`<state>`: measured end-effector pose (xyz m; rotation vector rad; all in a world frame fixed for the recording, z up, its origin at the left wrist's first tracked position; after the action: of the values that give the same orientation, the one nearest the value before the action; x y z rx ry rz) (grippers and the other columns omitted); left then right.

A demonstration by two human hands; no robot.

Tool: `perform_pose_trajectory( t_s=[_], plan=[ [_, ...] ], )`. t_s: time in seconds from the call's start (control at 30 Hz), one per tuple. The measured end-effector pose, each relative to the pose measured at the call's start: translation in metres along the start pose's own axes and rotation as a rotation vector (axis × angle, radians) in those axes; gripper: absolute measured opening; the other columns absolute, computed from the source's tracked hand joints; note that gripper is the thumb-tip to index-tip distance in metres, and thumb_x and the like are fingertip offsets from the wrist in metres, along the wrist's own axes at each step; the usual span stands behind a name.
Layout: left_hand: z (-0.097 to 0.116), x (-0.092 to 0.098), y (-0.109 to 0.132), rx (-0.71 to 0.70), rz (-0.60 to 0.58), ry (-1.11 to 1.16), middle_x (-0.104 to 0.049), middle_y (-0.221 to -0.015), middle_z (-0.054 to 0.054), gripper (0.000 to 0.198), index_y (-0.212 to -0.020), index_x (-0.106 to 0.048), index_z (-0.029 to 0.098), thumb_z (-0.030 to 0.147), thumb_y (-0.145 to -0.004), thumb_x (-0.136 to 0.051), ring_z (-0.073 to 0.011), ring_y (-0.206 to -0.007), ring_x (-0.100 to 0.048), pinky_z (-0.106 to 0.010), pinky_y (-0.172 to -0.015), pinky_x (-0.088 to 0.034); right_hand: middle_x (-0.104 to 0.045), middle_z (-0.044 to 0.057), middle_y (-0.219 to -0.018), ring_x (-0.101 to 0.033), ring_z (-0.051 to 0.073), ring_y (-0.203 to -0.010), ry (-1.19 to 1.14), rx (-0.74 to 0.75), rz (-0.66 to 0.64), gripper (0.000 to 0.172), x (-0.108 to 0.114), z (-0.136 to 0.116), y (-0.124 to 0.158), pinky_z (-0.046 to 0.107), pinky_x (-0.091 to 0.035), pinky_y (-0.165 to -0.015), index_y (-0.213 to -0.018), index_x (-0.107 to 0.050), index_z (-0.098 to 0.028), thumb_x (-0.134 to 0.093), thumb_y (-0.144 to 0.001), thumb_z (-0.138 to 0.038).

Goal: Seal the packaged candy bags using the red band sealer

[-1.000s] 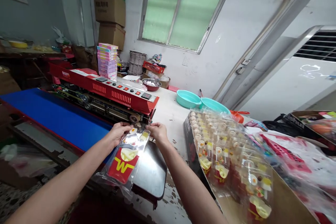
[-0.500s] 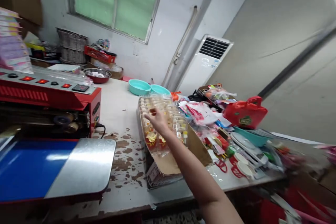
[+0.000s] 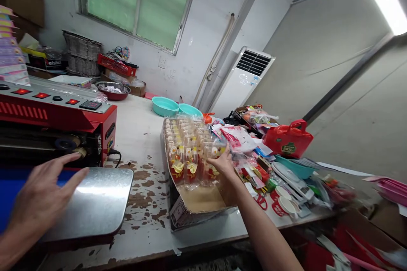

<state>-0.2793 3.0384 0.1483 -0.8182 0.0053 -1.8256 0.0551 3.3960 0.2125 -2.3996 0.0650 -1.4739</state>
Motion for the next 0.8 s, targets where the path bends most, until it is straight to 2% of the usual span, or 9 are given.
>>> perform_pose_trajectory(
  t_s=[0.07,0.17,0.27,0.37,0.43,0.53,0.6,0.67,0.8],
  plan=[
    [0.022,-0.012,0.004,-0.055,-0.037,0.063,-0.058,-0.124,0.002,0.049,-0.120,-0.050,0.039,0.055,-0.074,-0.059,-0.0288,-0.113,-0.054,-0.043,-0.097,-0.042,-0.032,0.027,-0.139,-0.035,0.039,-0.129,-0.114,0.109,0.074,0.122,0.026,-0.038,0.011,0.047,-0.034,-0.102,-0.146,-0.002,-0.013,-0.076,-0.055,-0.048],
    [0.064,-0.031,0.014,-0.140,-0.175,0.332,-0.055,-0.131,-0.002,0.072,-0.129,-0.046,0.035,0.051,-0.064,-0.072,-0.0284,-0.116,-0.052,-0.040,-0.102,-0.038,-0.034,0.022,-0.141,-0.036,0.035,-0.130,-0.304,0.358,0.036,0.120,0.048,-0.107,0.049,0.044,-0.032,-0.106,-0.145,-0.009,-0.013,-0.077,-0.055,-0.053],
    [0.104,-0.052,0.023,-0.094,-0.429,0.692,-0.049,-0.138,-0.008,0.100,-0.140,-0.035,0.030,0.036,-0.053,-0.084,-0.0288,-0.124,-0.047,-0.036,-0.103,-0.038,-0.037,0.018,-0.140,-0.033,0.034,-0.132,-0.399,0.525,-0.036,0.114,0.042,-0.166,0.099,0.048,-0.030,-0.108,-0.145,-0.014,-0.017,-0.078,-0.057,-0.051],
    [0.120,-0.062,0.020,0.071,-0.585,1.065,-0.055,-0.130,-0.011,0.108,-0.147,-0.017,0.030,0.025,-0.059,-0.081,-0.0260,-0.114,-0.056,-0.034,-0.092,-0.047,-0.041,0.018,-0.137,-0.038,0.035,-0.128,-0.473,0.614,-0.136,0.118,0.023,-0.202,0.132,0.051,-0.034,-0.105,-0.146,-0.012,-0.020,-0.080,-0.054,-0.052],
    [0.113,-0.056,0.012,0.184,-0.592,1.173,-0.064,-0.115,-0.010,0.102,-0.146,-0.018,0.028,0.020,-0.063,-0.077,-0.0242,-0.103,-0.062,-0.035,-0.088,-0.050,-0.041,0.017,-0.136,-0.047,0.034,-0.120,-0.575,0.623,-0.206,0.121,0.014,-0.215,0.134,0.049,-0.042,-0.099,-0.147,-0.007,-0.023,-0.080,-0.055,-0.052],
    [0.088,-0.032,0.005,0.309,-0.636,1.212,-0.067,-0.104,-0.009,0.088,-0.137,-0.035,0.025,0.016,-0.061,-0.078,-0.0251,-0.099,-0.064,-0.035,-0.086,-0.052,-0.031,0.017,-0.143,-0.057,0.029,-0.106,-0.789,0.571,-0.417,0.116,0.007,-0.229,0.117,0.041,-0.055,-0.078,-0.146,-0.004,-0.031,-0.078,-0.059,-0.050],
    [0.071,-0.015,0.007,0.375,-0.701,1.232,-0.067,-0.107,-0.010,0.080,-0.130,-0.044,0.024,0.014,-0.059,-0.078,-0.0264,-0.102,-0.063,-0.034,-0.084,-0.052,-0.030,0.014,-0.145,-0.059,0.025,-0.100,-0.904,0.565,-0.685,0.097,0.003,-0.239,0.106,0.034,-0.057,-0.066,-0.142,-0.021,-0.034,-0.076,-0.063,-0.048],
    [0.057,-0.001,0.011,0.436,-0.751,1.211,-0.066,-0.110,-0.012,0.076,-0.128,-0.047,0.024,0.013,-0.059,-0.078,-0.0275,-0.101,-0.064,-0.034,-0.082,-0.052,-0.044,0.011,-0.136,-0.060,0.023,-0.096,-0.934,0.579,-0.933,0.068,-0.002,-0.249,0.104,0.028,-0.056,-0.059,-0.125,-0.046,-0.027,-0.073,-0.067,-0.047],
    [0.036,0.015,0.025,0.499,-0.826,1.198,-0.067,-0.109,-0.013,0.074,-0.126,-0.050,0.023,0.013,-0.058,-0.077,-0.0294,-0.095,-0.066,-0.036,-0.080,-0.053,-0.064,0.007,-0.111,-0.062,0.017,-0.084,-0.919,0.578,-1.143,0.039,-0.025,-0.261,0.115,0.022,-0.052,-0.060,-0.092,-0.063,-0.018,-0.076,-0.066,-0.043]
  ],
)
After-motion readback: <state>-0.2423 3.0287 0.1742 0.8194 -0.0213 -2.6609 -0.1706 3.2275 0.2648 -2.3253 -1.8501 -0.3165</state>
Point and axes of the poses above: each hand's wrist, its own y-axis away from the middle knuckle, its own x-axis out of the back of the hand, z = x × y, the point moved 2 cm from there along -y, towards the middle knuckle
